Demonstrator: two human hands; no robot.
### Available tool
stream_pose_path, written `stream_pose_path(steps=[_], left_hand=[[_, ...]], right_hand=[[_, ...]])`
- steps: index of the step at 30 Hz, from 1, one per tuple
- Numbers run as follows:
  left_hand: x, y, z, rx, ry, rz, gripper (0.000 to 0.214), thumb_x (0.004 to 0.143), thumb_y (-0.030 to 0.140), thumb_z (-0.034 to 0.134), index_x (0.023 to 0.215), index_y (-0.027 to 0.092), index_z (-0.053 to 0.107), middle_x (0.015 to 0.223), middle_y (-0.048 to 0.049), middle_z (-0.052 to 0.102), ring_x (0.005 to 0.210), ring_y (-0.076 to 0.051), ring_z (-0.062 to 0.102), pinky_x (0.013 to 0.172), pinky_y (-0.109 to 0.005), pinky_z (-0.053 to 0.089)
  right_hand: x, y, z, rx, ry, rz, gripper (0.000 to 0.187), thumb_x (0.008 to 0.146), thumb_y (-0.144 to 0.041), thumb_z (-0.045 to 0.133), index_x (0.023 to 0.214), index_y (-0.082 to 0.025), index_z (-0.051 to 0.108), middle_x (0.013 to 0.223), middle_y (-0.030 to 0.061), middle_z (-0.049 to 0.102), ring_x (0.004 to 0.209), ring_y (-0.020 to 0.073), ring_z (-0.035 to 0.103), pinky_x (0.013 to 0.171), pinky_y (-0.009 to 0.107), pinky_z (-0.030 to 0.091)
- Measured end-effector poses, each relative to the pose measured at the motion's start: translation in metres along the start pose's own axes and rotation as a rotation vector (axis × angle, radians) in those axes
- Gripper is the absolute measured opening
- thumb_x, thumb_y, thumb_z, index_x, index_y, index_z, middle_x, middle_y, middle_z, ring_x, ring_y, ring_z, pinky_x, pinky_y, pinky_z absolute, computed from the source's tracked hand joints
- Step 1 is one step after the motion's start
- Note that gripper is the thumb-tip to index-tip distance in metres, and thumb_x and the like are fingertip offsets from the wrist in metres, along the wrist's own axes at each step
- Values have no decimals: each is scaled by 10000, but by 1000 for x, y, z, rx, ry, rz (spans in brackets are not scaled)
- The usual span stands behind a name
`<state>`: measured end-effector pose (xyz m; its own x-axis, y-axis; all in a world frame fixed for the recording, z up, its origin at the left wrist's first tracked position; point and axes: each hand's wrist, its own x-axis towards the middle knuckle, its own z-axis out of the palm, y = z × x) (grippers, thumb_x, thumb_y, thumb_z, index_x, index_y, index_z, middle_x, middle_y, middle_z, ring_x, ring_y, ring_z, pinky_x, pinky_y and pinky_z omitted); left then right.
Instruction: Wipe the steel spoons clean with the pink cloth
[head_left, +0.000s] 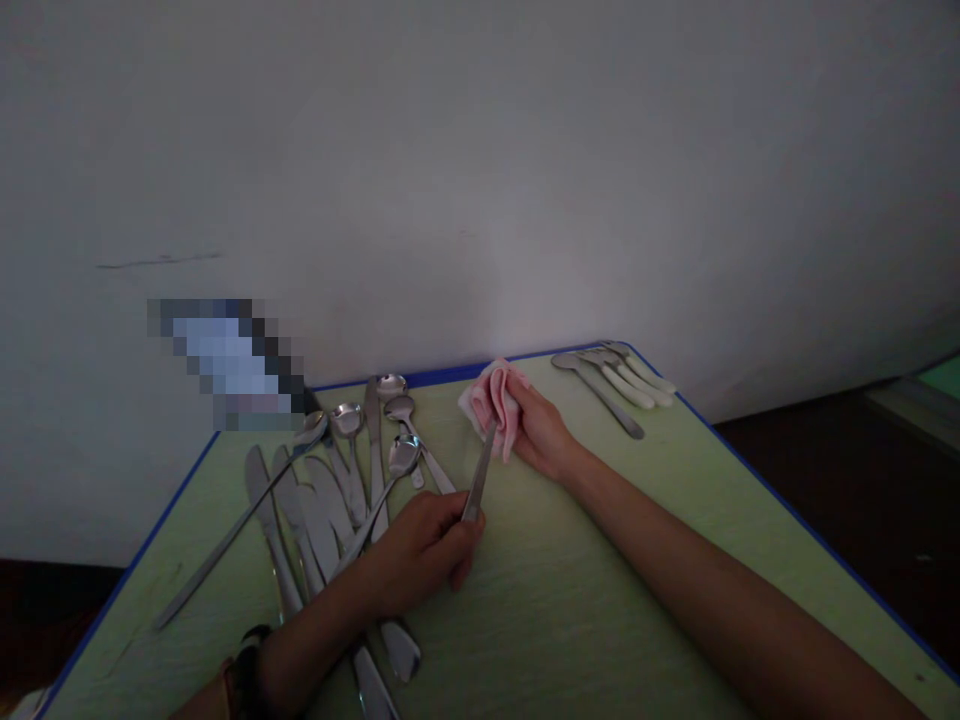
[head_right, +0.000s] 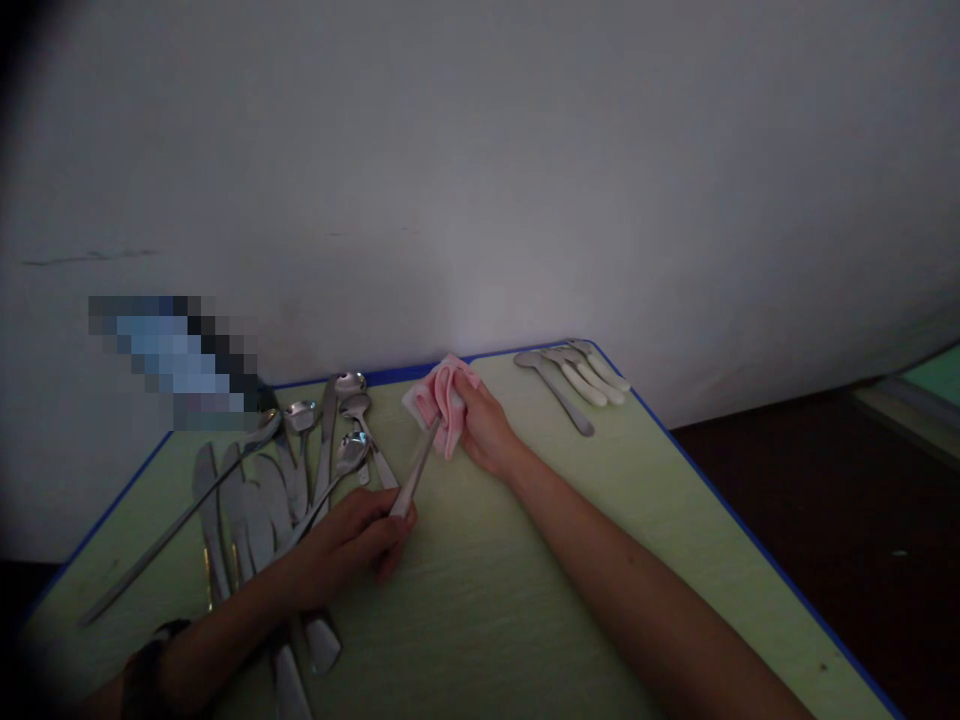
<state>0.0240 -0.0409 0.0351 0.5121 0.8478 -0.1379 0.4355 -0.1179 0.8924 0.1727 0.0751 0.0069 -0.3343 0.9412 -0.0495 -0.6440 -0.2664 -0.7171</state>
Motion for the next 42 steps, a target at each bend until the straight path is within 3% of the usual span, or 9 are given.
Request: stream_pose_path(steps=[4, 16, 23, 27, 36, 42], left_hand=[[0, -1, 0, 4, -23, -9, 346, 853, 299, 356, 539, 189, 449, 432, 38, 482, 432, -96, 433, 505, -195, 346], [1, -2, 1, 56, -31, 35, 335, 840, 276, 361, 528, 186, 444, 428, 39, 466, 425, -91, 429, 491, -193, 322], [1, -1, 2, 57, -32, 18, 323, 843, 309, 368, 553, 188, 440, 433, 42, 463, 421, -91, 423, 477, -192, 318], [2, -1, 1, 46, -29, 8, 334, 848, 309, 370, 545, 188, 444, 435, 40, 465, 424, -91, 413, 473, -194, 312], [1, -2, 0, 27, -20, 4, 363, 856, 308, 353, 528, 186, 448, 433, 39, 483, 436, -91, 427, 505, -195, 334], [0, -2, 0, 58, -22, 22, 424, 918, 332, 325, 549, 184, 472, 473, 25, 521, 479, -99, 480, 569, -196, 385]], right_hand=[[0, -1, 1, 89, 21, 4, 125, 772, -245, 645, 843, -182, 564, 728, -22, 631, 629, 105, 580, 611, 233, 519], [-6, -4, 4, -47, -14, 21, 259, 718, -269, 713, 901, -185, 549, 743, -9, 654, 581, 96, 592, 531, 214, 516], [-6, -7, 7, -58, -16, 66, 132, 739, -177, 622, 854, -167, 558, 682, -4, 643, 524, 94, 576, 488, 205, 497], [-5, -7, 6, -36, 19, 80, 175, 727, -132, 593, 894, -171, 558, 704, -4, 653, 539, 100, 582, 500, 208, 500], [-2, -2, 4, 62, 47, 25, 154, 786, -253, 630, 898, -174, 559, 775, 0, 661, 643, 109, 601, 605, 229, 528], [-3, -4, 4, 44, 33, 80, 155, 758, -265, 679, 851, -177, 592, 726, -2, 658, 592, 104, 585, 572, 220, 517]])
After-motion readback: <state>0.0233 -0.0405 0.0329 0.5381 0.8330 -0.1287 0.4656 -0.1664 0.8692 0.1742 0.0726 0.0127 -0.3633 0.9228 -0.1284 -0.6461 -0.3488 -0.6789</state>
